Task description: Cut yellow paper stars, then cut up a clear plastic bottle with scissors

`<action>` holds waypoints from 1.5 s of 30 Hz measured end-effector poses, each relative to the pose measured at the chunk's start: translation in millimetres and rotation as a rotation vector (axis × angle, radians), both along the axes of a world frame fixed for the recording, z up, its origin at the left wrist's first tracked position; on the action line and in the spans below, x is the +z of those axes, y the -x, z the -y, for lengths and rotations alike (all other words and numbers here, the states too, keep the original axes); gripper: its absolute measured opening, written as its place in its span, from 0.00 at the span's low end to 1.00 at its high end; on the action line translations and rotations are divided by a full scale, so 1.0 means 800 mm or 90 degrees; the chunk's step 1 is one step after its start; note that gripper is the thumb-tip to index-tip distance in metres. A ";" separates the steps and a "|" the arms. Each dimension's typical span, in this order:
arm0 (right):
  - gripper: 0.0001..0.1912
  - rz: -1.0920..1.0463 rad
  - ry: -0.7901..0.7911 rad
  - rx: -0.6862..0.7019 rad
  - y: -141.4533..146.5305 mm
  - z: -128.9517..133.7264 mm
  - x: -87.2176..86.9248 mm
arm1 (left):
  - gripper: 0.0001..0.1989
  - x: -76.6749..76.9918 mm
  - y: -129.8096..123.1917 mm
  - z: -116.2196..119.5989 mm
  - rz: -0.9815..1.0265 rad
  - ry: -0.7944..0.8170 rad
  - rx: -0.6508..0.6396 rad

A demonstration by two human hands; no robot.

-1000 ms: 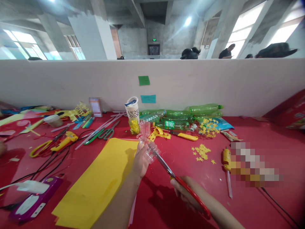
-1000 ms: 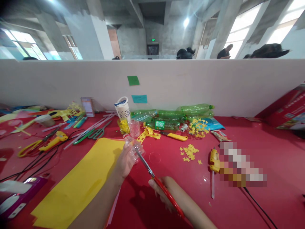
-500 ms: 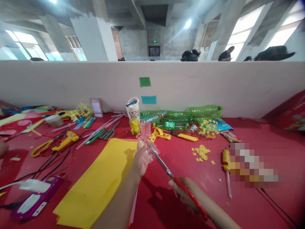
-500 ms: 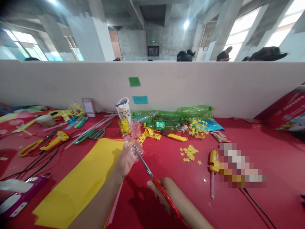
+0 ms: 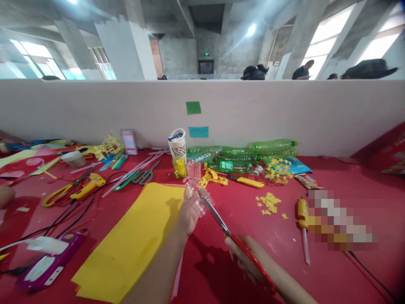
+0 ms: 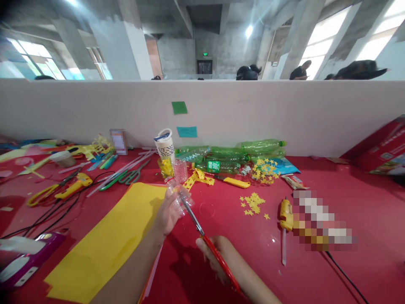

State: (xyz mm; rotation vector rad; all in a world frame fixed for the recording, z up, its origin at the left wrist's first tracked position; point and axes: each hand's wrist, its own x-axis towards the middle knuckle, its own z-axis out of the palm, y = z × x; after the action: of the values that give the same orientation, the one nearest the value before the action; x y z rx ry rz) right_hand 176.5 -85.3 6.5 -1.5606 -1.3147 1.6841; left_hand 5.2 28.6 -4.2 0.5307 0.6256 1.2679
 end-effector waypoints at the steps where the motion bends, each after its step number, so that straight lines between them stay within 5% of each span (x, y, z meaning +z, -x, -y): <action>1: 0.30 0.014 0.003 -0.003 0.001 0.000 0.001 | 0.25 0.000 0.000 0.000 -0.001 0.002 0.001; 13: 0.30 0.047 0.003 0.018 -0.004 -0.003 0.006 | 0.26 0.000 -0.001 0.000 -0.005 -0.056 -0.014; 28: 0.30 0.072 0.027 -0.015 -0.004 -0.007 0.008 | 0.31 -0.003 -0.007 -0.004 -0.030 -0.002 0.005; 45: 0.30 0.058 0.020 -0.029 -0.004 -0.007 0.009 | 0.23 -0.020 -0.014 0.000 -0.034 -0.029 -0.012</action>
State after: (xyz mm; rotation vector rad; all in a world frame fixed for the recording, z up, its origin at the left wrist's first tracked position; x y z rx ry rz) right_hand 179.4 -79.9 13.5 -1.6901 -1.2920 1.6307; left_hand 16.4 29.0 -20.0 0.6083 0.6369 1.2564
